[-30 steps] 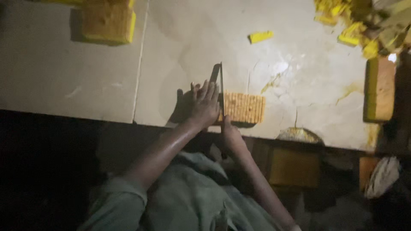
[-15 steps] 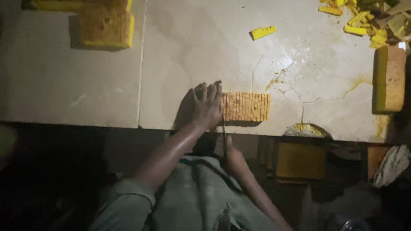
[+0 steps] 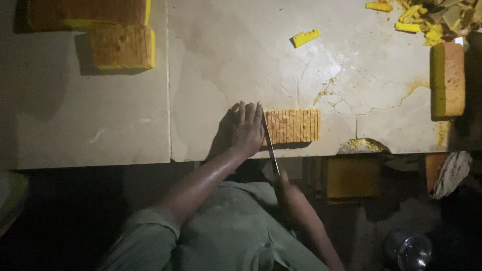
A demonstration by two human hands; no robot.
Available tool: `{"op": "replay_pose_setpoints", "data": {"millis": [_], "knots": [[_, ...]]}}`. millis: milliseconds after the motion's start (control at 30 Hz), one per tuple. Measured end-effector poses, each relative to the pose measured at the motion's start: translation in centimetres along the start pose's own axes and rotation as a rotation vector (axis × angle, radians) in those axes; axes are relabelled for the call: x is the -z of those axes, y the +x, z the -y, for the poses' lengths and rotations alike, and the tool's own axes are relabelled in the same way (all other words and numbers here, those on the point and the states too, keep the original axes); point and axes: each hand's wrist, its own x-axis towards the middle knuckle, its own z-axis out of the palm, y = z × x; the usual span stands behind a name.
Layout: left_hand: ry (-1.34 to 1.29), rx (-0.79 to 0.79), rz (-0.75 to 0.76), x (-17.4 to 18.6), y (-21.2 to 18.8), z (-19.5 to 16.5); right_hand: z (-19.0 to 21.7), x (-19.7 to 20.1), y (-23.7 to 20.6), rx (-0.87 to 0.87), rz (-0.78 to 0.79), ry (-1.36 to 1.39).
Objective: The person removes a rectangular yellow cake from a metal baking tray, flips it onto the table, and uses a long knife to slice it into uniform strips. The person repeatedly cuts the cake into smaller pieces and arranges them on the table.
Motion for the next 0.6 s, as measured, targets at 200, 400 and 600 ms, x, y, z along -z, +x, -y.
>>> {"op": "replay_pose_setpoints", "data": {"millis": [200, 400, 600], "knots": [[0.022, -0.002, 0.089, -1.0, 0.2, 0.5, 0.5, -2.4, 3.6, 0.124, -0.254, 0.007], [-0.080, -0.042, -0.044, -1.6, -0.3, 1.9, 6.2, 5.4, 7.5, 0.020, -0.126, 0.133], [-0.131, -0.003, 0.013, -1.6, -0.5, 1.8, 2.2, 0.6, 1.4, 0.032, -0.058, 0.118]]}}
